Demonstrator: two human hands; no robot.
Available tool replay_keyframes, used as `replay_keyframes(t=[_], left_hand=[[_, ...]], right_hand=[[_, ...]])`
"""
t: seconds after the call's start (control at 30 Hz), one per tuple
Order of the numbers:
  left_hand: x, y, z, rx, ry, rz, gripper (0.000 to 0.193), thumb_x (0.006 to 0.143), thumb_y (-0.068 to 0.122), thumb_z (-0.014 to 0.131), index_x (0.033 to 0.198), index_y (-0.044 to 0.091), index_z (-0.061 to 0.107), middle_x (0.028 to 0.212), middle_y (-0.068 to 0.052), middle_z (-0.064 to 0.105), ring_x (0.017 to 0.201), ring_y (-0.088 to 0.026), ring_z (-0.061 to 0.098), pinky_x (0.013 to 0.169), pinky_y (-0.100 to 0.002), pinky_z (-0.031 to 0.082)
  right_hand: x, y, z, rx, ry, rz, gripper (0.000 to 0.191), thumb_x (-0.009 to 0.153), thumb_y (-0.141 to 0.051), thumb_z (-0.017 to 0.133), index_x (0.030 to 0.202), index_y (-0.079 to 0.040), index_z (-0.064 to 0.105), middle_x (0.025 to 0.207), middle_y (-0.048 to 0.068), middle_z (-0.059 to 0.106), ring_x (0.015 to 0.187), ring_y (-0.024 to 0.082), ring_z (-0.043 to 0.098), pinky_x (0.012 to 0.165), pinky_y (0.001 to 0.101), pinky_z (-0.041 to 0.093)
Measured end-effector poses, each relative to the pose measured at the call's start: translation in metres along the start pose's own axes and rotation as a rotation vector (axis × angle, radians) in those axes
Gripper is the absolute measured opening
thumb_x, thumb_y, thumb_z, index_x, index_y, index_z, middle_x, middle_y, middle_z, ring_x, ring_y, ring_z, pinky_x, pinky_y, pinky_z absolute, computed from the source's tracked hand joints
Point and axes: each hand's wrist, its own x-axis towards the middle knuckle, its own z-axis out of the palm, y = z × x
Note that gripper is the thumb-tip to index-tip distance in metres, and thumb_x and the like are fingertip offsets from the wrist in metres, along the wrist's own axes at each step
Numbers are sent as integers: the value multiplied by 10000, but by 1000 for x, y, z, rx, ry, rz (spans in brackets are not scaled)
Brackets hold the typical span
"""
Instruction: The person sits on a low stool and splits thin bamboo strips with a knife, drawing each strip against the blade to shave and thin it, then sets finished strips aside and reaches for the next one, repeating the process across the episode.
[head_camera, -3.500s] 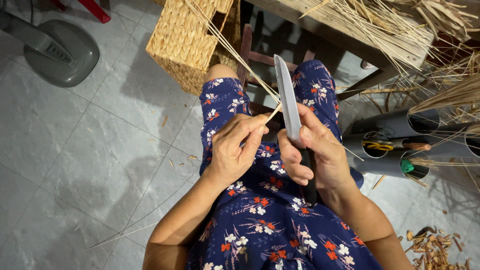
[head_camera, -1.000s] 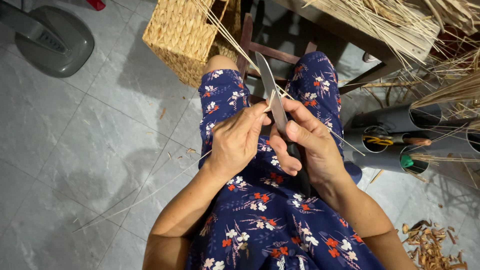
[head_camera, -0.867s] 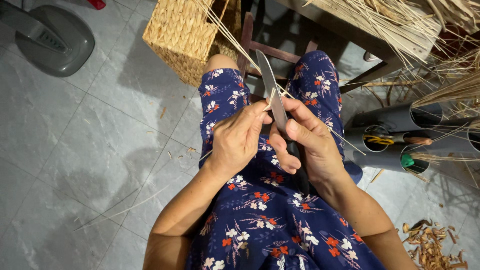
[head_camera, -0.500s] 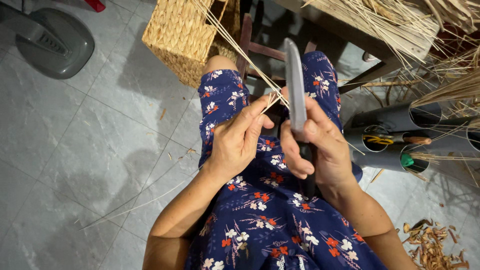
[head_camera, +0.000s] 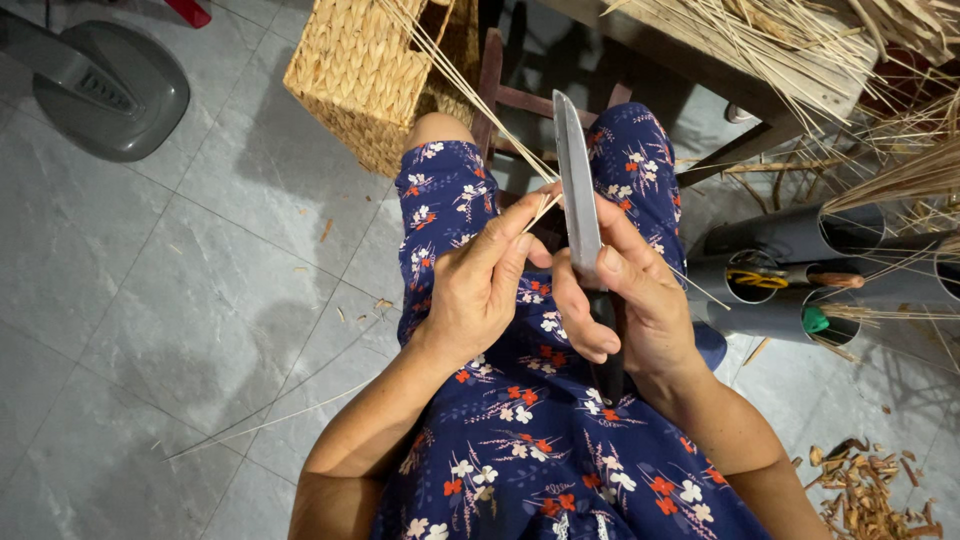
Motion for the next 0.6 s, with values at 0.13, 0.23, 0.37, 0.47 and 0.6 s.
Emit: replay_keyframes(t=[0.13, 0.23, 0.37, 0.47, 0.6], left_hand=[[0, 0, 1, -3, 0, -12, 347, 1137, 41, 506, 1483, 32, 486, 1393, -131, 674, 914, -166, 771, 803, -296, 660], [-1, 0, 3, -16, 2, -18, 347, 1137, 42, 505, 1483, 32, 486, 1391, -132, 675, 904, -162, 766, 791, -292, 657], [-2, 0, 3, -9, 0, -7, 343, 1134, 40, 506, 1477, 29, 488, 1402, -137, 669, 889, -155, 752, 762, -282, 639], [-1, 1, 3, 24, 6, 0, 349, 1128, 34, 520, 1477, 32, 500, 1369, -114, 690, 890, -151, 753, 752, -273, 635], [0, 1, 3, 55, 26, 25, 353, 1121, 20, 537, 1472, 36, 507, 1371, -110, 685, 892, -152, 750, 768, -272, 635]], right_hand=[[-2, 0, 0, -5, 14, 8, 642, 1071, -298, 568, 1627, -103, 314, 783, 132, 544, 430, 101, 402, 372, 240, 379], [-2, 0, -1, -10, 21, 12, 640, 1069, -299, 568, 1626, -108, 317, 785, 131, 544, 430, 98, 400, 369, 238, 377], [-1, 2, -3, 4, -15, 13, 617, 1074, -298, 565, 1612, -127, 317, 787, 133, 551, 430, 105, 409, 374, 244, 387], [-2, 3, -5, -16, 5, 11, 588, 1078, -284, 563, 1595, -113, 342, 785, 132, 548, 433, 102, 409, 377, 247, 388], [-1, 4, -6, -27, 19, 2, 567, 1080, -269, 565, 1582, -99, 365, 791, 118, 537, 445, 107, 426, 383, 250, 394]])
